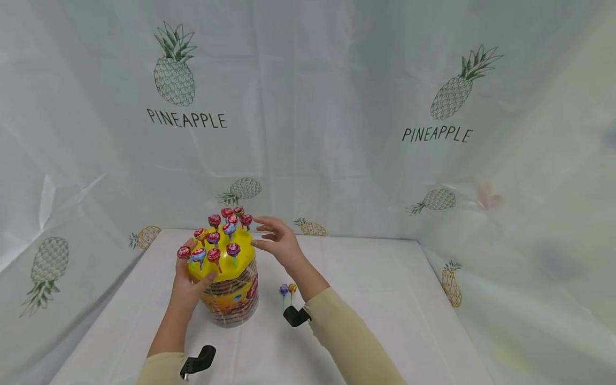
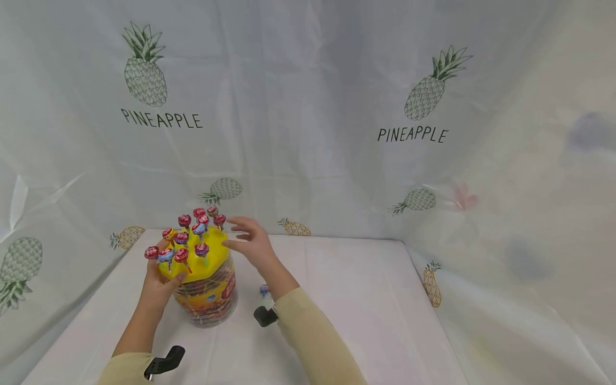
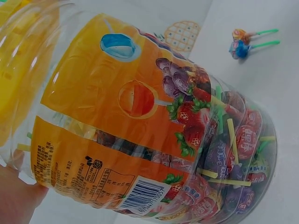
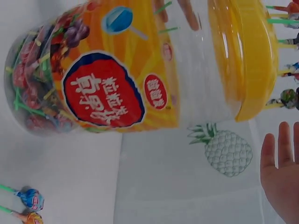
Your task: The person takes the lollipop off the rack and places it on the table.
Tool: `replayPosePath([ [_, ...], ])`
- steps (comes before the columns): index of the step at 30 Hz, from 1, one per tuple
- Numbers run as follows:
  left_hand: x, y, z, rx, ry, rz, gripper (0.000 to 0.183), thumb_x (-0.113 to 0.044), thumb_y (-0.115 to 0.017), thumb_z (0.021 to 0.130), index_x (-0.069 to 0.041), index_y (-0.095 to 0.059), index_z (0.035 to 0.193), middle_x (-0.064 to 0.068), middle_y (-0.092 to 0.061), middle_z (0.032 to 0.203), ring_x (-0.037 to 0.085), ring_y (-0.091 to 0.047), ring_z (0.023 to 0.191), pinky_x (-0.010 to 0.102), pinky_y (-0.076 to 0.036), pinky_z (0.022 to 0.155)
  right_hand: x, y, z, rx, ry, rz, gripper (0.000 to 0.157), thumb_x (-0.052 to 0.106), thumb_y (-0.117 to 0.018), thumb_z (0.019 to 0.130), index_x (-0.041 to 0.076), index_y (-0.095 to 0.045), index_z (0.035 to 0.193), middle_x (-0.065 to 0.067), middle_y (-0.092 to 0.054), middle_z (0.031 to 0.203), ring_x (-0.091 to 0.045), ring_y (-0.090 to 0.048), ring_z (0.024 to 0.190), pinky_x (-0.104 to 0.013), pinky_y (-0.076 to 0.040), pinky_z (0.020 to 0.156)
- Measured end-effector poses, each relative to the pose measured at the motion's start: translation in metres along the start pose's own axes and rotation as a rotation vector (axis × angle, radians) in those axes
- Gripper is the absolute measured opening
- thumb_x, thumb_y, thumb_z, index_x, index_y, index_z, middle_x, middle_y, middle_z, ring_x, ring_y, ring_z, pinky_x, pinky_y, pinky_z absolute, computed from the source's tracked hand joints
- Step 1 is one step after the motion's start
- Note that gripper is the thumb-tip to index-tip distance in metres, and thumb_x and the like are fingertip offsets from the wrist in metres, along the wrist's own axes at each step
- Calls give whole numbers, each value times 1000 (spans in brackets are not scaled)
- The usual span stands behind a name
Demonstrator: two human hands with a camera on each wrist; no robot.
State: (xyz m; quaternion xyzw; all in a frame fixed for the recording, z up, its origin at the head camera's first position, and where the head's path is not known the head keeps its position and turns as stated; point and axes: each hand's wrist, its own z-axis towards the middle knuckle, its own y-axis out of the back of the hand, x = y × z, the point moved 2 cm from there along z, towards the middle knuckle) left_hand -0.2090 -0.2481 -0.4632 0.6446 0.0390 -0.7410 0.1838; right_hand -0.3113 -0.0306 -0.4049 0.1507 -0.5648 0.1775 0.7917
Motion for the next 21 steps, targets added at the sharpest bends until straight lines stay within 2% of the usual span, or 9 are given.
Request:
replayPosePath([
  [3, 1, 0, 0, 0, -2, -6, 92, -25, -70, 91, -36, -5, 155, 14, -14, 158, 37, -14, 145, 61, -21, 112, 2, -7, 4, 24, 18, -4, 44, 4, -72, 87, 14, -64, 129, 6, -51, 135, -26, -51, 123, -46, -41, 104],
  [10, 3, 0, -1, -7, -16, -10, 91, -23, -70, 91, -38, -7, 155, 13, -15, 158, 36, -15, 144, 60, -20, 112, 0, -17, 8, 51, 3, -34, 41, 9, -73, 88, 19, -66, 127, 12, -51, 133, -22, -52, 120, -37, -45, 100],
  [13, 3, 0, -1, -11, -11, -3, 91, -24, -70, 91, -39, -7, 155, 14, -14, 158, 37, -16, 144, 60, -20, 112, -1, -20, 8, 60, -12, -28, 43, 10, -73, 88, 21, -66, 128, 13, -53, 131, -20, -52, 117, -37, -45, 99],
  [17, 3, 0, -1, -15, -9, 5, 91, -25, -70, 91, -39, -7, 155, 14, -16, 157, 38, -17, 144, 60, -21, 112, 2, -21, 7, 51, -12, -21, 45, 8, -73, 88, 23, -65, 129, 12, -56, 129, -24, -52, 117, -44, -43, 102],
  [19, 3, 0, -1, -16, -6, 6, 91, -26, -70, 91, -39, -7, 155, 15, -16, 157, 38, -17, 144, 60, -21, 112, 3, -20, 7, 39, -6, -18, 46, 6, -73, 87, 21, -64, 130, 11, -57, 128, -27, -52, 118, -45, -43, 103],
  [21, 4, 0, -1, -18, -3, 2, 91, -26, -70, 91, -40, -7, 155, 14, -15, 157, 38, -16, 144, 60, -21, 112, 4, -20, 7, 22, -5, -16, 46, 5, -73, 87, 21, -64, 130, 11, -57, 128, -26, -53, 117, -41, -44, 102],
])
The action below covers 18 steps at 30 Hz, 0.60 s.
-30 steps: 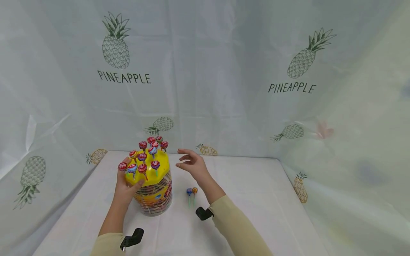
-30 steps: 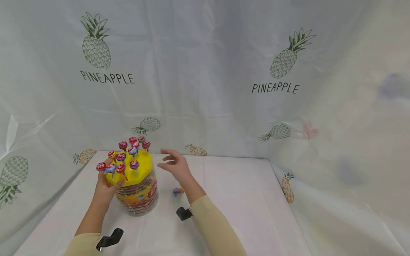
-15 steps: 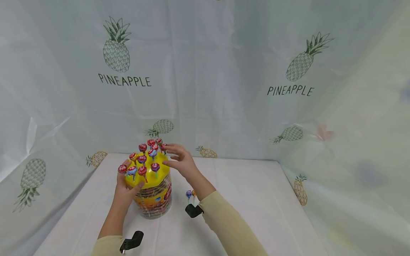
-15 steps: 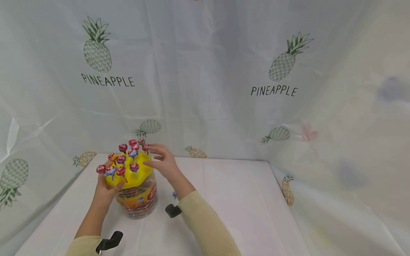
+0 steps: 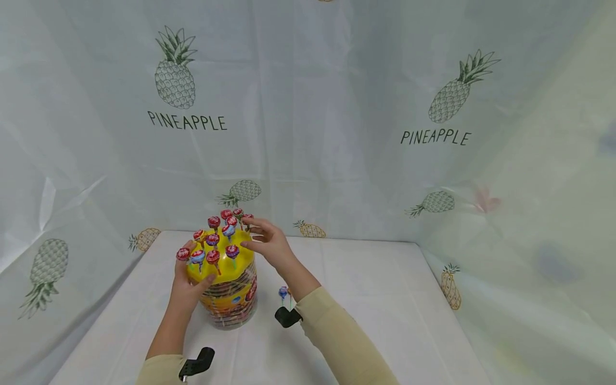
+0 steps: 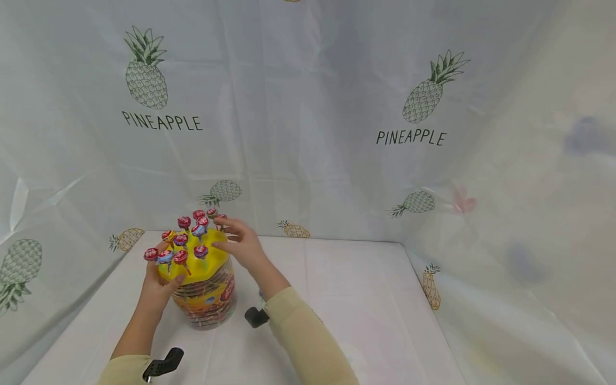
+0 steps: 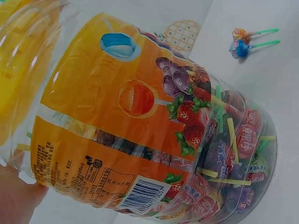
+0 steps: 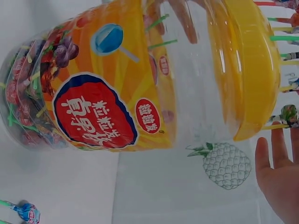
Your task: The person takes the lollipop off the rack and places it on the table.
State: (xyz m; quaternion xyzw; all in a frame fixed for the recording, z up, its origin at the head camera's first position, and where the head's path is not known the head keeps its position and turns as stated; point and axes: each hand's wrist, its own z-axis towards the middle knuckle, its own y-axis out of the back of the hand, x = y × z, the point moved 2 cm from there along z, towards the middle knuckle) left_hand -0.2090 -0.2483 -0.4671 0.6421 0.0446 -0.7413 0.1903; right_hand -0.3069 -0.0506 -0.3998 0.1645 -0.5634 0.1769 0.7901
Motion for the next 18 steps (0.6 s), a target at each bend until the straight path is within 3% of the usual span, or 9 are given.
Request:
replayPosePath([
  [10, -2, 0, 0, 13, 21, -16, 93, -24, -70, 91, -38, -4, 155, 14, -15, 158, 36, -15, 145, 59, -20, 113, 4, 14, -7, -79, 33, 155, 48, -2, -70, 88, 12, -60, 133, -2, -56, 134, -27, -57, 117, -36, -50, 97],
  [18, -4, 0, -1, 12, 6, -34, 91, -24, -70, 91, -39, -7, 155, 14, -13, 158, 38, -13, 144, 61, -16, 113, -11, 32, -18, -87, 32, 236, 54, -10, -67, 86, 4, -53, 137, -15, -51, 135, -27, -58, 112, -34, -53, 92],
])
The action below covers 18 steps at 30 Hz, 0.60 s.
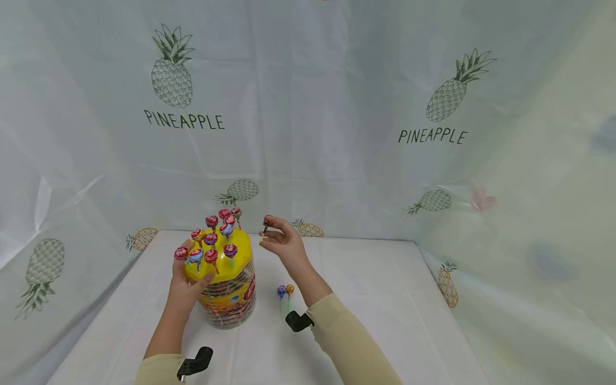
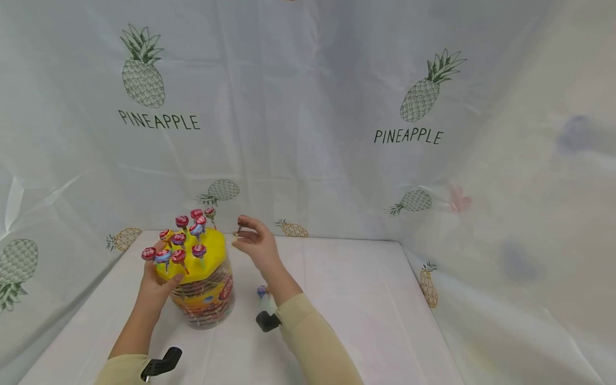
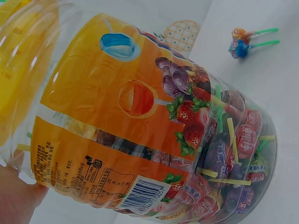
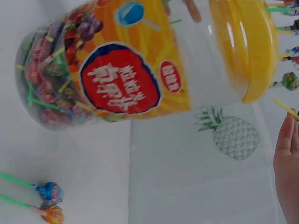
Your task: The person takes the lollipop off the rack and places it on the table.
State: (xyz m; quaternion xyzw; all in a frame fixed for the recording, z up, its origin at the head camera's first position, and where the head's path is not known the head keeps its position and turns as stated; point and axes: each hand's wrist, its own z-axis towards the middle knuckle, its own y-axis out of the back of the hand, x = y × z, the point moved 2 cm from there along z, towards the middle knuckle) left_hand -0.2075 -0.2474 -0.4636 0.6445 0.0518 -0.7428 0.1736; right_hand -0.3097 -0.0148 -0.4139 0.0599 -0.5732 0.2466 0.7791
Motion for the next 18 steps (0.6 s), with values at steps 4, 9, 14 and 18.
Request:
replayPosePath([
  [4, 0, 1, 0, 3, 2, -3, 91, -24, -70, 92, -38, -7, 155, 14, -15, 158, 37, -15, 144, 59, -17, 114, -10, 9, -7, -23, -37, 7, 56, -13, -67, 84, 5, -54, 136, -15, -51, 134, -27, -59, 111, -33, -53, 90],
  [9, 1, 1, 0, 6, 12, 4, 93, -25, -70, 91, -37, -5, 156, 14, -14, 158, 36, -15, 144, 59, -19, 113, -24, 19, -17, -63, -90, 16, 58, -15, -67, 83, 3, -52, 137, -16, -51, 133, -25, -62, 107, -31, -54, 88],
  [14, 2, 1, 1, 9, 12, 6, 93, -23, -70, 91, -37, -4, 156, 13, -13, 158, 37, -15, 144, 59, -20, 113, -41, 33, -28, -83, -105, 20, 59, -18, -65, 83, -3, -49, 138, -23, -49, 135, -29, -62, 107, -29, -55, 85],
  [18, 1, 1, 0, 10, 6, 2, 94, -22, -70, 91, -38, -4, 156, 14, -12, 158, 38, -14, 144, 62, -18, 112, -52, 43, -37, -92, -123, 1, 58, -17, -65, 83, -2, -50, 136, -25, -50, 133, -33, -62, 108, -29, -55, 84],
])
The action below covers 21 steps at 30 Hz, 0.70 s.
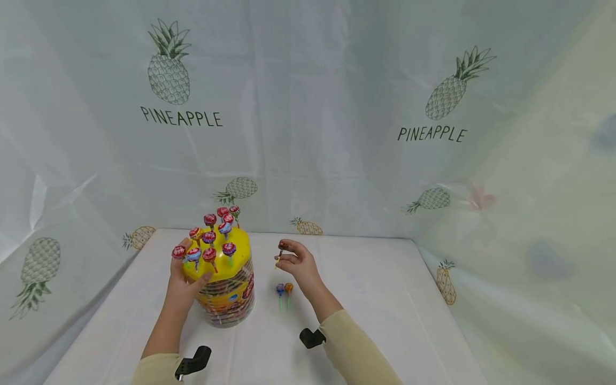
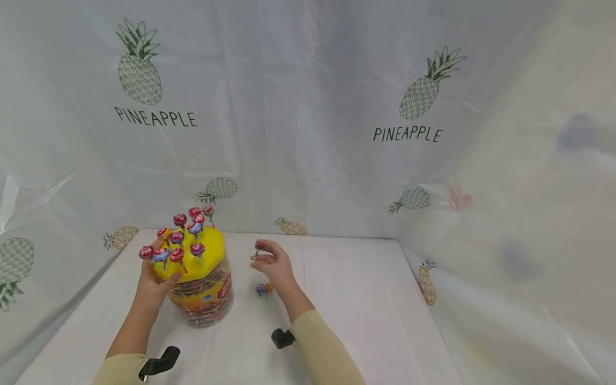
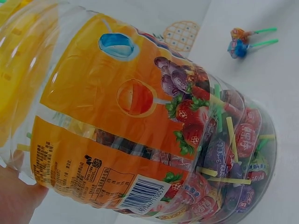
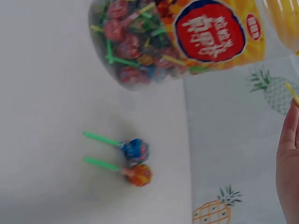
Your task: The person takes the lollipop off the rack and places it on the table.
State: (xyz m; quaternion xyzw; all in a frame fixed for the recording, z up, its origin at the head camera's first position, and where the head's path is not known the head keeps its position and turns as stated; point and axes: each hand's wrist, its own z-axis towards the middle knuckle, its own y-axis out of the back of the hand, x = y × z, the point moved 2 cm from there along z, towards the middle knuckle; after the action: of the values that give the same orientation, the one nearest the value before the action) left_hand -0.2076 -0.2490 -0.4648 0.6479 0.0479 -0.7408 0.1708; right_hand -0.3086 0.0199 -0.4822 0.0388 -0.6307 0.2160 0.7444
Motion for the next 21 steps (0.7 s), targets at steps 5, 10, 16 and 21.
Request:
replayPosePath([
  [5, 0, 0, 1, -10, 12, 20, 93, -25, -71, 91, -41, -5, 155, 15, -13, 158, 39, -14, 144, 62, -20, 111, -17, 14, -5, -23, -35, -23, 57, -19, -65, 82, -3, -51, 135, -24, -53, 129, -30, -65, 103, -29, -56, 82],
  [10, 1, 0, 2, -18, 24, 16, 94, -26, -71, 90, -42, -5, 154, 14, -14, 158, 38, -14, 145, 61, -21, 111, -33, 28, -11, -32, -92, -49, 57, -21, -64, 81, -6, -50, 134, -25, -52, 129, -24, -66, 98, -28, -56, 81],
  [16, 4, -1, 5, -9, 5, -24, 93, -21, -70, 91, -39, -5, 155, 11, -14, 159, 34, -14, 145, 60, -17, 114, -55, 45, -17, -33, -133, -92, 57, -20, -64, 81, -6, -50, 134, -28, -48, 133, -26, -65, 98, -30, -57, 80],
  [21, 5, 0, 6, -6, -2, -19, 93, -20, -70, 91, -38, -5, 155, 9, -14, 159, 33, -14, 145, 60, -17, 114, -73, 59, -22, -22, -163, -173, 58, -16, -67, 81, -6, -50, 136, -24, -52, 131, -26, -66, 99, -29, -56, 80],
])
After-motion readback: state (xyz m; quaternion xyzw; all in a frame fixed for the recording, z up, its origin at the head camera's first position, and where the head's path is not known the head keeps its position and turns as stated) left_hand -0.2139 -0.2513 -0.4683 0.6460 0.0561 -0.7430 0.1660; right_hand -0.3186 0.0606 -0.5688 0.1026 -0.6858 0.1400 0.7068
